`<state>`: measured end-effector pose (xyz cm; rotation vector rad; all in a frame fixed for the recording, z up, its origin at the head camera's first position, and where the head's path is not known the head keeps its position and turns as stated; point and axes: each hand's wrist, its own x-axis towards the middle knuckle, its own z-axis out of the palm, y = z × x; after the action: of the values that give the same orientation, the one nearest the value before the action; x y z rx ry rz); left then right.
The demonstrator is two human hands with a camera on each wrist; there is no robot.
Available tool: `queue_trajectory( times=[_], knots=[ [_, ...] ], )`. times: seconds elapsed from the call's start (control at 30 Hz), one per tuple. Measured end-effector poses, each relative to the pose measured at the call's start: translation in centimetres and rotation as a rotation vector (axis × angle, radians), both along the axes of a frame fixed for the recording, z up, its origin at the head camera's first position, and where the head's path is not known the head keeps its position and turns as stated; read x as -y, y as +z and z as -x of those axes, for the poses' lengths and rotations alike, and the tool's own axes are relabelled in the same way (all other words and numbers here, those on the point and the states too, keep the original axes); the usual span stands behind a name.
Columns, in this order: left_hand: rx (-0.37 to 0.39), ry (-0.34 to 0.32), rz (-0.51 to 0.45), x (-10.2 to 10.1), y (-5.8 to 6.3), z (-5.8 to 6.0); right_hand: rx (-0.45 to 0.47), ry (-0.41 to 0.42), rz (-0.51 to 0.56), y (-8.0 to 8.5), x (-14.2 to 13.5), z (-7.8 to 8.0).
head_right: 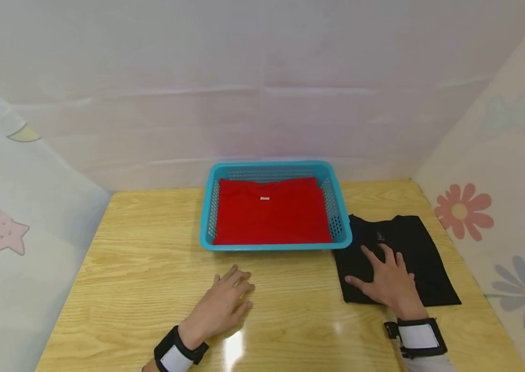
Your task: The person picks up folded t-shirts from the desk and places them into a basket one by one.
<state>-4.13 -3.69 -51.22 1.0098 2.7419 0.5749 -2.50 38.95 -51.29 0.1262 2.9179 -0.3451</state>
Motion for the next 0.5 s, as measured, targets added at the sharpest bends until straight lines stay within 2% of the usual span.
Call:
queue_trajectory(
  times=[0.5],
  knots=[
    [-0.001, 0.017, 0.012, -0.2, -0.3, -0.1, 0.014, -0.029, 0.0, 0.2, 1.2, -2.0]
  ],
)
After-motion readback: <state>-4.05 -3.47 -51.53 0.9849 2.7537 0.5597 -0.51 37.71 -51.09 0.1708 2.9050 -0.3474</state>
